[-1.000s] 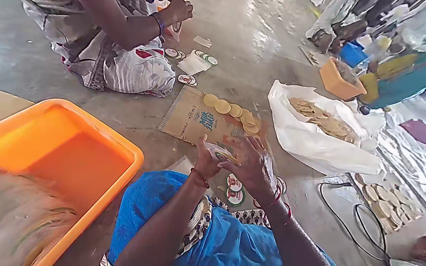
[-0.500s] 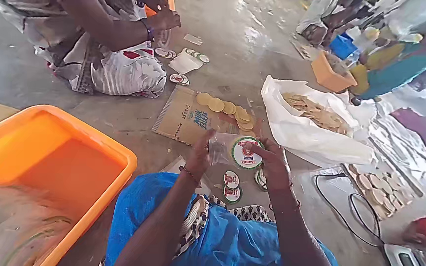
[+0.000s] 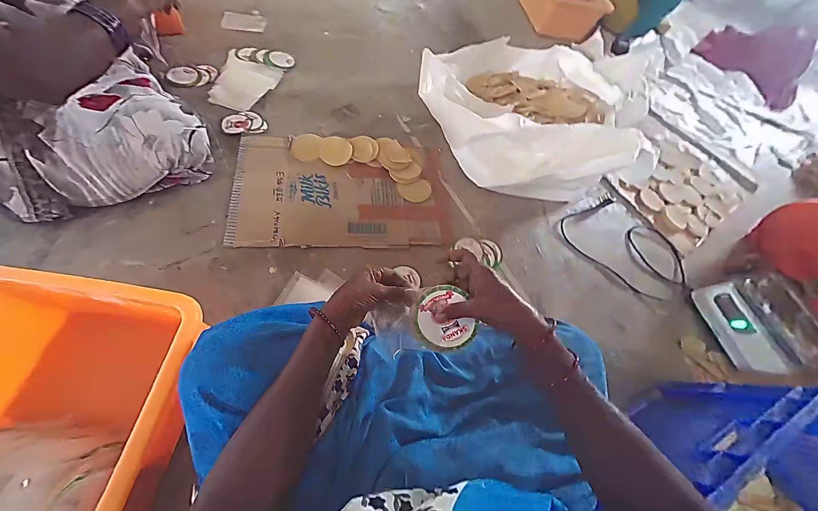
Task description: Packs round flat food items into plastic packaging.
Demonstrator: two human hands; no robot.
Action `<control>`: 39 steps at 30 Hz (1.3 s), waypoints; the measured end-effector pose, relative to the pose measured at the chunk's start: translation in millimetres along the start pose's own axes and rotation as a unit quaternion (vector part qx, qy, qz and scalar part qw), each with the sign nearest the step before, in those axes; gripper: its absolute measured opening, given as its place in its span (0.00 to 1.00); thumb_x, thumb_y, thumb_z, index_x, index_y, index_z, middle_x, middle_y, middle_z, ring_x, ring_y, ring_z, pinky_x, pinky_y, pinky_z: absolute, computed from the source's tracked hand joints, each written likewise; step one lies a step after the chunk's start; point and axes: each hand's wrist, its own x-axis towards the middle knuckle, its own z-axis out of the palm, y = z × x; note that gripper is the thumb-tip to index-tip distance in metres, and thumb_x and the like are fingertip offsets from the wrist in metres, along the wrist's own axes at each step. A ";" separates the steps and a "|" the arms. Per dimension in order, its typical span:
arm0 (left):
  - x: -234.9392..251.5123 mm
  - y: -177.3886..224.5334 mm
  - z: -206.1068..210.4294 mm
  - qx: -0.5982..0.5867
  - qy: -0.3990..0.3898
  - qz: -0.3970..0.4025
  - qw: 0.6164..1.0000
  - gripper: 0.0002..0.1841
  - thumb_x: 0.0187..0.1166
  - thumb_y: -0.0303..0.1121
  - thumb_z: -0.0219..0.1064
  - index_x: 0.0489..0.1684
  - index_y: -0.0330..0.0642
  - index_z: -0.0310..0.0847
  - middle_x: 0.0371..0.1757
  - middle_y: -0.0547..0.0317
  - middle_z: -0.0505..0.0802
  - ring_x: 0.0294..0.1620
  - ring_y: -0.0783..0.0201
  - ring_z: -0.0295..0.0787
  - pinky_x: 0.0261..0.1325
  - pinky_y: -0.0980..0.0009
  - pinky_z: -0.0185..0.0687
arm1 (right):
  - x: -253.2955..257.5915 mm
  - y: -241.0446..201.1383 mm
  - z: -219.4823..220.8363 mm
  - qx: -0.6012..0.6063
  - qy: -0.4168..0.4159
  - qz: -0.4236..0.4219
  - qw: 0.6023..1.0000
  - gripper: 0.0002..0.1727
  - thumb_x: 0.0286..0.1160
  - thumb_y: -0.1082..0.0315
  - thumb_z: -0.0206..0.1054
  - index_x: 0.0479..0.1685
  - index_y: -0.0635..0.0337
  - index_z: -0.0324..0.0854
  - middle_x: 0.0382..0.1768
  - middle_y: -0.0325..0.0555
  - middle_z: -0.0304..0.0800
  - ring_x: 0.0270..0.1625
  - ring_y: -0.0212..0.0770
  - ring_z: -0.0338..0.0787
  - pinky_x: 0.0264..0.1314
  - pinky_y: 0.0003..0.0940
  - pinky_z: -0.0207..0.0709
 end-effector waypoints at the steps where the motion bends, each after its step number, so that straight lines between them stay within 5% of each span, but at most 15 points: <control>1: -2.5 -4.1 3.6 0.005 -0.029 0.002 1.000 0.02 0.77 0.19 0.68 0.35 0.33 0.86 0.29 0.60 0.91 0.30 0.72 0.88 0.40 0.76 0.86 | -8.4 0.4 2.6 -0.003 -0.026 0.004 1.000 0.52 0.48 0.80 0.84 0.81 0.53 0.61 0.44 0.46 0.90 0.41 0.40 0.94 0.44 0.37 0.91; 5: -18.4 -7.6 26.8 0.019 -0.068 0.018 0.997 0.06 0.80 0.21 0.65 0.34 0.35 0.86 0.27 0.62 0.90 0.27 0.74 0.86 0.36 0.77 0.85 | -39.1 7.9 9.4 0.005 -0.073 0.040 0.997 0.36 0.53 0.81 0.82 0.69 0.58 0.77 0.43 0.45 0.94 0.40 0.36 0.94 0.45 0.32 0.90; 8: -35.8 -5.6 33.6 -0.024 0.007 0.020 0.999 0.13 0.90 0.38 0.57 0.56 0.40 0.83 0.41 0.59 0.93 0.36 0.71 0.89 0.40 0.74 0.87 | -62.5 27.3 9.6 0.081 0.013 0.071 0.994 0.20 0.57 0.78 0.80 0.53 0.65 0.86 0.40 0.45 0.95 0.41 0.34 0.94 0.49 0.31 0.90; 11: -43.2 -19.1 22.7 -0.057 0.022 0.034 0.998 0.28 0.78 0.48 0.67 0.71 0.40 0.73 0.53 0.57 0.89 0.47 0.66 0.88 0.51 0.66 0.87 | -83.1 43.9 6.3 0.195 0.112 0.051 0.973 0.16 0.61 0.77 0.77 0.50 0.67 0.85 0.39 0.47 0.94 0.41 0.37 0.94 0.50 0.33 0.90; 12: -48.9 -21.9 24.6 -0.063 0.020 0.027 0.997 0.30 0.73 0.47 0.70 0.70 0.38 0.73 0.53 0.57 0.89 0.49 0.64 0.88 0.53 0.63 0.88 | -88.4 47.9 6.2 0.227 0.131 0.040 0.964 0.16 0.60 0.77 0.77 0.50 0.67 0.84 0.40 0.47 0.94 0.42 0.37 0.94 0.51 0.34 0.90; 14: -60.9 -23.0 38.6 -0.089 0.026 0.005 0.996 0.18 0.78 0.36 0.68 0.60 0.34 0.78 0.46 0.55 0.92 0.44 0.62 0.92 0.48 0.63 0.91 | -96.8 51.1 8.3 0.262 0.149 0.030 0.953 0.18 0.59 0.77 0.78 0.50 0.67 0.83 0.41 0.48 0.94 0.43 0.38 0.94 0.52 0.34 0.90; 16: -69.9 -20.2 58.3 -0.093 0.083 -0.018 0.992 0.03 0.80 0.24 0.68 0.41 0.34 0.82 0.32 0.56 0.93 0.29 0.65 0.91 0.34 0.70 0.90 | -103.7 53.1 10.9 0.274 0.144 0.029 0.950 0.19 0.59 0.78 0.79 0.51 0.68 0.82 0.42 0.49 0.94 0.44 0.38 0.95 0.53 0.35 0.90; 17: -74.2 -17.4 65.1 -0.066 0.108 -0.013 0.992 0.03 0.78 0.21 0.70 0.36 0.34 0.81 0.26 0.58 0.91 0.22 0.68 0.88 0.28 0.75 0.87 | -106.7 54.0 11.7 0.276 0.140 0.027 0.951 0.19 0.58 0.78 0.79 0.50 0.68 0.83 0.41 0.49 0.94 0.43 0.38 0.95 0.53 0.35 0.90; 22: -88.6 6.3 65.7 0.092 0.154 0.086 0.980 0.03 0.74 0.20 0.72 0.32 0.36 0.85 0.23 0.64 0.89 0.19 0.76 0.81 0.25 0.81 0.79 | -116.1 56.3 11.8 0.286 0.112 0.016 0.952 0.16 0.58 0.78 0.78 0.46 0.68 0.83 0.38 0.47 0.95 0.40 0.37 0.95 0.50 0.33 0.91; 26: -90.2 14.7 73.9 0.043 0.129 0.075 0.988 0.04 0.80 0.24 0.68 0.44 0.32 0.83 0.33 0.58 0.91 0.32 0.70 0.88 0.40 0.74 0.87 | -120.3 52.8 12.7 0.298 0.106 0.000 0.949 0.16 0.57 0.76 0.78 0.45 0.66 0.83 0.38 0.46 0.95 0.40 0.36 0.95 0.50 0.33 0.90; 29: -89.5 15.4 82.0 0.049 0.119 0.058 0.990 0.03 0.77 0.22 0.70 0.42 0.32 0.83 0.32 0.58 0.92 0.31 0.70 0.90 0.41 0.74 0.89 | -124.8 49.7 12.7 0.288 0.090 -0.010 0.953 0.14 0.57 0.78 0.78 0.43 0.65 0.83 0.36 0.45 0.95 0.39 0.36 0.95 0.49 0.32 0.91; 31: -90.6 18.4 78.9 0.082 0.067 0.028 0.994 0.13 0.77 0.26 0.71 0.55 0.30 0.80 0.40 0.56 0.93 0.38 0.68 0.91 0.47 0.72 0.89 | -130.1 45.3 11.5 0.261 0.082 -0.004 0.962 0.14 0.55 0.79 0.78 0.41 0.64 0.83 0.35 0.44 0.95 0.38 0.35 0.95 0.47 0.31 0.91; 35: -92.1 -4.7 88.2 0.055 -0.059 -0.021 0.997 0.14 0.71 0.22 0.73 0.53 0.35 0.84 0.41 0.61 0.95 0.43 0.69 0.93 0.53 0.70 0.90 | -129.1 32.8 8.3 0.175 0.031 0.024 0.984 0.21 0.53 0.80 0.82 0.48 0.66 0.82 0.38 0.45 0.94 0.39 0.34 0.94 0.47 0.29 0.90; 39: -95.8 -47.9 104.2 -0.150 -0.011 -0.069 0.986 0.13 0.78 0.18 0.63 0.57 0.33 0.75 0.43 0.49 0.94 0.38 0.53 0.95 0.38 0.56 0.95 | -112.9 12.8 15.9 0.020 0.046 0.005 0.999 0.34 0.52 0.72 0.87 0.64 0.60 0.77 0.41 0.42 0.91 0.39 0.33 0.92 0.46 0.31 0.88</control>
